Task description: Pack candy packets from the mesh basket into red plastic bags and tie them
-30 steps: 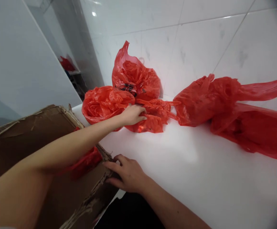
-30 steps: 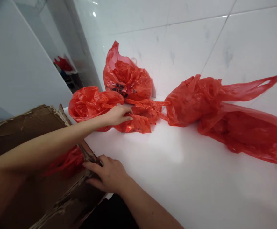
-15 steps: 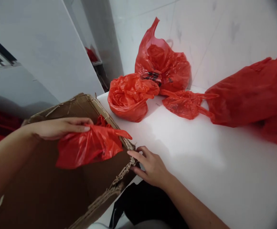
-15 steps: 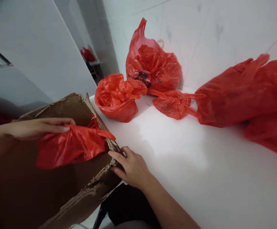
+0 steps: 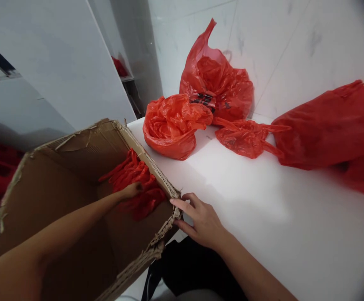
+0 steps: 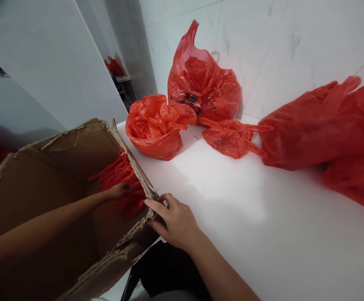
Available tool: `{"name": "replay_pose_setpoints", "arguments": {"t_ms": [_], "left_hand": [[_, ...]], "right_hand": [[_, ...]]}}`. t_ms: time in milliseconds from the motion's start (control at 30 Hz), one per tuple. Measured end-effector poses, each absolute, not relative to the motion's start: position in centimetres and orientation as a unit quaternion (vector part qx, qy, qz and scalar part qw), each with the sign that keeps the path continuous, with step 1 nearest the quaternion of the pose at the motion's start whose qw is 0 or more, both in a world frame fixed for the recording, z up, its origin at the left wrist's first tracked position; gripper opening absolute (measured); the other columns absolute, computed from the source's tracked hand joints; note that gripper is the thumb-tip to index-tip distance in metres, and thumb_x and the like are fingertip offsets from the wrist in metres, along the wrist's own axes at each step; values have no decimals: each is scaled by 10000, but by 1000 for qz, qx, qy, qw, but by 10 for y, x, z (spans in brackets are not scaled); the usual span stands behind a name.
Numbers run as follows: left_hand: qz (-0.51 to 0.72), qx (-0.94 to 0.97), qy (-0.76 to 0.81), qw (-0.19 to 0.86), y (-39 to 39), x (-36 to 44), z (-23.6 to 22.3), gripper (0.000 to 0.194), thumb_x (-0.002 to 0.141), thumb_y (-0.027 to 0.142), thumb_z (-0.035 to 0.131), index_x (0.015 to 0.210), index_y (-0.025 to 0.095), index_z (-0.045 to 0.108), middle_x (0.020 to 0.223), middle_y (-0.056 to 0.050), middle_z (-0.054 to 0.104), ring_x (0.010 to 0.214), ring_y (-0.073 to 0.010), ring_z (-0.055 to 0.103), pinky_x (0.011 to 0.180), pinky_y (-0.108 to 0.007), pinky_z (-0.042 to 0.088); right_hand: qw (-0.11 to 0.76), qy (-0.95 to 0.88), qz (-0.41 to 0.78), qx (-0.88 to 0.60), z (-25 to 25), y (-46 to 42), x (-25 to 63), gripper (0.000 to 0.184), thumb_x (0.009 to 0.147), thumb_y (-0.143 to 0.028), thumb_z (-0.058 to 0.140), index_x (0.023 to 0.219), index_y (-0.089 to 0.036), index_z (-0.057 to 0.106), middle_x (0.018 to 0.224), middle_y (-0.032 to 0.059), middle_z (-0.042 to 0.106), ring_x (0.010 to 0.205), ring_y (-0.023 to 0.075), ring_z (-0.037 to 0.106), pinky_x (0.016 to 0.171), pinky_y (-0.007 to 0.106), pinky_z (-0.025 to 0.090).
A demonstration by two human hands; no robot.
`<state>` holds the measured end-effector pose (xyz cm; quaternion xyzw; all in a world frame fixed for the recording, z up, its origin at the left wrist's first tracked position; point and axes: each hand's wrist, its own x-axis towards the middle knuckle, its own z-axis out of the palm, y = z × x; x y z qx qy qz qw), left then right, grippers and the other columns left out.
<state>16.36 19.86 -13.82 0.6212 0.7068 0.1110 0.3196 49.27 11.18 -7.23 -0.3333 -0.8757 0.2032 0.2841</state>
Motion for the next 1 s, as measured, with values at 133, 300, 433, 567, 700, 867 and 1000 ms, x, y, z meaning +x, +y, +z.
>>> {"name": "replay_pose_setpoints", "arguments": {"t_ms": [133,300,433,567,700,867,1000], "left_hand": [[219,615,718,240,219,161,-119,209,901,308,582,991,121,607,913,-35,631,763,-151,617,687,-322,536],[463,617,635,35,241,190,-21,103,910,211,434,986,182,496,894,-18,574,819,-149,553,775,-335,494],[505,769,381,-90,223,271,59,138,851,207,546,979,260,533,964,-12,611,906,-170,568,860,-363,469],[321,923,124,-174,227,378,83,147,884,191,504,1002,237,578,990,-42,650,905,-187,580,795,-341,478],[181,938,268,-128,290,470,53,287,925,192,421,1172,191,567,1177,-77,619,1048,-231,535,831,-355,455],[115,921,363,-80,358,532,19,382,930,118,373,1281,169,515,1329,-107,556,1120,-233,508,890,-380,416],[77,918,385,-50,365,547,18,283,890,177,486,1143,121,600,1141,-118,658,1041,-216,537,900,-355,395]], "right_hand": [[282,-874,213,-333,-72,112,492,482,907,-376,531,1373,-325,421,1151,69,517,874,162,577,761,318,502],[282,-874,213,-334,-74,112,492,494,904,-396,536,1378,-343,410,1147,62,517,881,162,566,767,316,495],[277,-878,205,-332,-74,113,491,510,896,-425,542,1382,-354,403,1142,56,517,882,159,558,752,304,489],[271,-880,191,-340,-72,114,493,508,903,-468,516,1384,-357,397,1147,56,512,938,172,557,748,296,485],[261,-886,171,-343,-72,115,494,502,904,-497,492,1380,-368,395,1133,49,522,893,172,564,720,296,487],[249,-893,154,-343,-77,118,493,546,854,-520,538,1364,-386,396,1150,35,530,871,169,567,686,284,494],[245,-899,144,-335,-81,122,493,519,866,-553,489,1350,-389,397,1188,25,515,937,173,563,684,281,503]]}}
